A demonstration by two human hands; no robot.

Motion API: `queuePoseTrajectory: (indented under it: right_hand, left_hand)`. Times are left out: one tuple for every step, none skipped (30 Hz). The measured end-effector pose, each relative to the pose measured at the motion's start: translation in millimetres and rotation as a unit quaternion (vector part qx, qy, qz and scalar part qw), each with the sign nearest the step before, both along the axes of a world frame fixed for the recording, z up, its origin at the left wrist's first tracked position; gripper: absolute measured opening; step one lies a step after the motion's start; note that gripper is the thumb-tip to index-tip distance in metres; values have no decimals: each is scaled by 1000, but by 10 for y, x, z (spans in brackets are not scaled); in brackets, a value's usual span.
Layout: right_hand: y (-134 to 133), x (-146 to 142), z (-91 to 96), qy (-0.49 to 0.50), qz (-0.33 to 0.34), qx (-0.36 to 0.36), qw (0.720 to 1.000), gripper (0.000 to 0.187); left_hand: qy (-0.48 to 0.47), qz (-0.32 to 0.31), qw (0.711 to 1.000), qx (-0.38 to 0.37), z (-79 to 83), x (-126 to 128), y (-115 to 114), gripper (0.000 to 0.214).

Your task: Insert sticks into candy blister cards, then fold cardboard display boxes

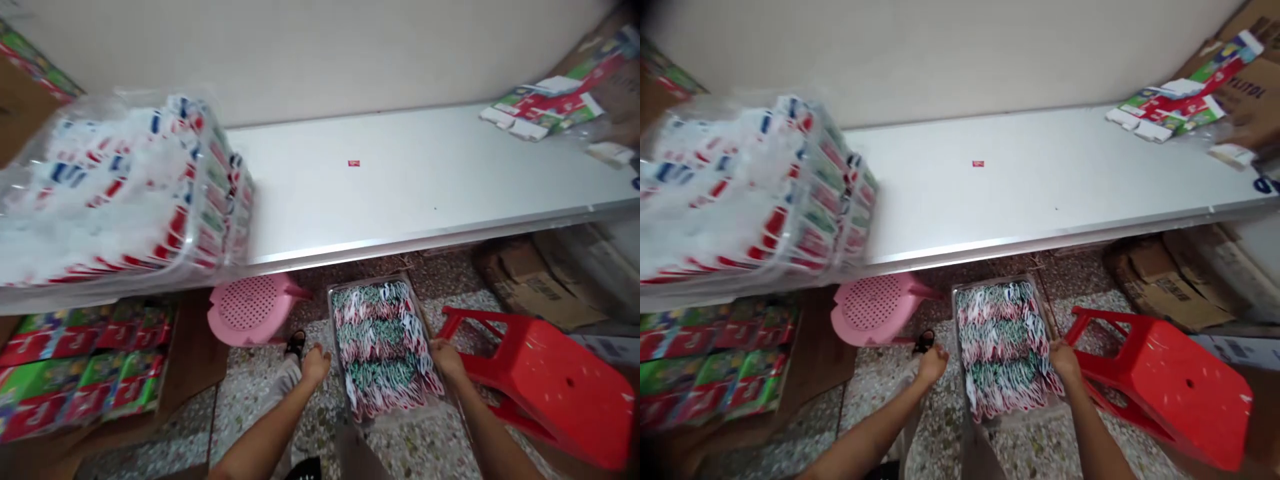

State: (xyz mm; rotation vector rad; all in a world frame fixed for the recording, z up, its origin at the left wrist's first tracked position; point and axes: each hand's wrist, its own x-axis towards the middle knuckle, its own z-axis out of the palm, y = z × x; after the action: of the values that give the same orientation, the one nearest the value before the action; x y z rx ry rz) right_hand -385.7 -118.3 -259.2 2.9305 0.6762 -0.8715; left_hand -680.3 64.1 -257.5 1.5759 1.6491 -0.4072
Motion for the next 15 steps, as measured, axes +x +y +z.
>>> queuePoseTrajectory:
  right_hand:
    - [-64,34,-223,-6,1,-10,1000,25]
    - [-110,68,-426,-16,1,-20,1000,27]
    - [-140,99,-603,-28,2,-28,999,30]
    - [-160,127,-751,-42,4,-32,999,32]
    - [-171,149,-869,-55,7,-34,998,33]
    - [-179,165,-958,-67,12,-33,997,33]
    - [-184,173,-1020,-78,18,-29,996,32]
    - [-189,175,-1061,-87,26,-22,996,32]
    - [-195,171,-1086,-93,33,-15,995,32]
    - [-203,163,-1102,-96,38,-10,995,32]
    - [-213,153,-1114,-95,40,-7,995,32]
    - [-223,142,-1127,-90,38,-7,995,33]
    - [-234,132,-1143,-83,31,-11,996,33]
    - [-244,125,-1163,-76,22,-16,997,35]
    - [-252,121,-1188,-68,12,-20,997,37]
  left_hand:
    - [13,-9,1000,-3,-220,117,-52,23]
    - [26,-18,1000,-5,-411,222,-107,28]
    - [39,-21,999,-3,-572,313,-162,31]
    - [53,-22,998,2,-700,387,-216,34]
    - [67,-22,997,9,-796,444,-265,36]
    - [78,-22,997,19,-862,484,-309,38]
    - [88,-21,995,29,-900,509,-348,39]
    - [94,-22,994,41,-914,524,-382,40]
    - [99,-23,993,52,-911,532,-412,39]
    - [102,-24,992,64,-897,536,-441,38]
    - [105,-26,991,77,-879,538,-471,37]
    - [108,-27,990,90,-863,540,-500,36]
    - [110,-27,988,103,-852,542,-529,35]
    - [111,-25,987,114,-850,541,-556,34]
    - [110,-23,986,123,-858,538,-578,33]
